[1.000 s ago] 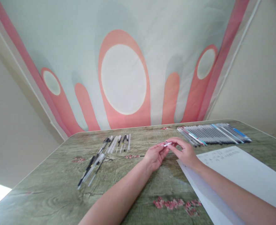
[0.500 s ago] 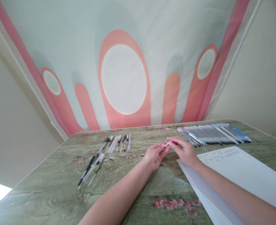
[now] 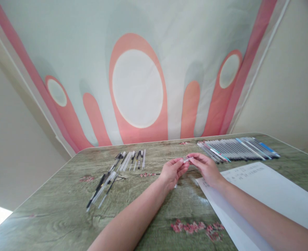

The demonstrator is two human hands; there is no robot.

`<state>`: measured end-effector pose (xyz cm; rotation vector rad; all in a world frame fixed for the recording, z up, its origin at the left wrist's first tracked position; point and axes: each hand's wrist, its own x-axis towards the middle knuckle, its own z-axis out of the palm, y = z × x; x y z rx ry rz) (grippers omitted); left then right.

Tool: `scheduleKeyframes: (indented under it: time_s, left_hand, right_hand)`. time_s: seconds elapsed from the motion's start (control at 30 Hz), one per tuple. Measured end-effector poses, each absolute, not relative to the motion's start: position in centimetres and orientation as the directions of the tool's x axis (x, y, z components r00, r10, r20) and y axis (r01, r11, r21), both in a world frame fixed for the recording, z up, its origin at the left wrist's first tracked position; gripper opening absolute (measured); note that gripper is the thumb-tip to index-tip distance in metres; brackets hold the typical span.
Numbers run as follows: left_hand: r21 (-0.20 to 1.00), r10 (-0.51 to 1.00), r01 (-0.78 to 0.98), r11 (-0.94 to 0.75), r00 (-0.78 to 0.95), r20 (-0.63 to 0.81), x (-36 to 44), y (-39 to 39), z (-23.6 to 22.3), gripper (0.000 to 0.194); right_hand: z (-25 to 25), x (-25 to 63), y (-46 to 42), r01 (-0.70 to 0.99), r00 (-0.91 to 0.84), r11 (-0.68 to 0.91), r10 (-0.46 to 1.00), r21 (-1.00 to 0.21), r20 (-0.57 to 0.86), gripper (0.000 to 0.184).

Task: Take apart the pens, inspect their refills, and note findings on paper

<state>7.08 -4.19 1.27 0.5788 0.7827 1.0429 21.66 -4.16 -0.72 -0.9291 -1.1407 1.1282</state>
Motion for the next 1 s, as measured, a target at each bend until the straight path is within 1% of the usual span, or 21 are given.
scheduleKeyframes:
  time_s: [0.17,0.3,0.5,0.67,0.8,0.9,1.0]
  left_hand:
    - [0.763,0.909,-0.504,0.406,0.308,-0.280,7.0,-4.4,1.4,0.017]
    - [0.779,0.918,-0.500,0.379,0.307,-0.250,7.0,-4.4,1.3,0.025]
    - [0.800,0.959,-0.550,0.239,0.262,-0.106,7.1,-4.2,1.2,0.036]
    - [0.847,0.981,-0.521,0.106,0.196,-0.002,7.2,-4.2,1.7,0.031]
    - [0.907,0.988,-0.417,-0.065,0.099,0.116,7.0,-4.4,2.3,0.026]
    - [0.951,0.979,-0.248,-0.185,0.040,0.201,6.6,-4.3,2.3,0.026]
    - [0.956,0.957,-0.061,-0.286,0.023,0.288,6.2,-4.0,2.0,0.023]
  right_hand:
    - [-1.2,22.0,-3.6,-0.413,0.048,0.112,0.994,-0.904,0.101,0.021]
    - [-1.2,22.3,-3.2,-0.536,0.038,0.045,0.999,-0.843,0.029,0.019]
    - [-0.7,22.7,-3.2,-0.621,-0.035,-0.050,0.999,-0.782,-0.036,0.018]
    - [-0.3,22.6,-3.3,-0.645,-0.122,-0.135,0.990,-0.752,-0.074,0.020]
    - [-0.2,22.1,-3.7,-0.642,-0.221,-0.202,0.972,-0.739,-0.074,0.020]
    - [0.1,21.8,-4.1,-0.634,-0.269,-0.229,0.961,-0.738,-0.067,0.019]
    - [0.4,21.5,-4.4,-0.628,-0.278,-0.229,0.959,-0.744,-0.060,0.019]
